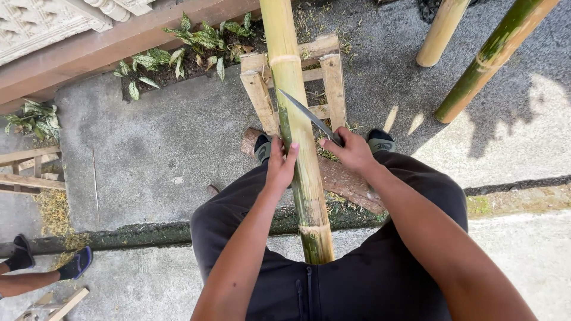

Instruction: The recorder is scraping the outer green layer off a bamboo pole using a knife to prepare it for manufacturing.

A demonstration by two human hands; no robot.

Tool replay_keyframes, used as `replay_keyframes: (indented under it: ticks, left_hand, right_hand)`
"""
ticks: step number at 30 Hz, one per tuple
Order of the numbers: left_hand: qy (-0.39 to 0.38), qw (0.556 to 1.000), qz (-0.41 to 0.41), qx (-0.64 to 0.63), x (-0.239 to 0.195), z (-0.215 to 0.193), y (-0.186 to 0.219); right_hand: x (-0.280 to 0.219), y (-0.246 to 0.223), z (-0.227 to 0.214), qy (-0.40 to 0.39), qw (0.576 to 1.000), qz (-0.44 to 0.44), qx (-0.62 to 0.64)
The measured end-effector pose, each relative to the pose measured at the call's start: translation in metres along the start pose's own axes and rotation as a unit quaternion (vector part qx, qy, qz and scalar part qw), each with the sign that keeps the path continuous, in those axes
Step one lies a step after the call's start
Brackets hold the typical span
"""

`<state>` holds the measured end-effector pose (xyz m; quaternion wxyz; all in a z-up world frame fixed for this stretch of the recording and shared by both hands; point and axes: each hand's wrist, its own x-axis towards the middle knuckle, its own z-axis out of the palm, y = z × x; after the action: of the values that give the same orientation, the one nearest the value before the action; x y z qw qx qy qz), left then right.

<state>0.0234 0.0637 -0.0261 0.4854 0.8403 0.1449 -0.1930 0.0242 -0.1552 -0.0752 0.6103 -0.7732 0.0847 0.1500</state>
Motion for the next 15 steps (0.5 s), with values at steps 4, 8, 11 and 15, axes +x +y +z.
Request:
replay_keyframes:
  ticks: [4, 8, 11, 15]
  left_hand:
    - [0.004, 0.99, 0.13, 0.054, 0.033, 0.002, -0.021]
    - [0.011, 0.978, 0.182, 0.098, 0.015, 0.007, -0.001]
    - [0.037, 0.981, 0.168, 0.095, 0.02, 0.01, -0.008]
    - [0.077, 0.965, 0.232, 0.098, 0.032, 0.013, -0.017]
  right_hand:
    - [0.005, 0.0, 0.006, -0.006, 0.992, 0.028, -0.122]
    - [0.007, 0.008, 0.016, 0.028, 0.976, -0.025, -0.216]
    - [0.014, 0.022, 0.023, 0.056, 0.968, -0.096, -0.227]
    - [0.02, 0.014, 0.025, 0.045, 0.971, -0.074, -0.223]
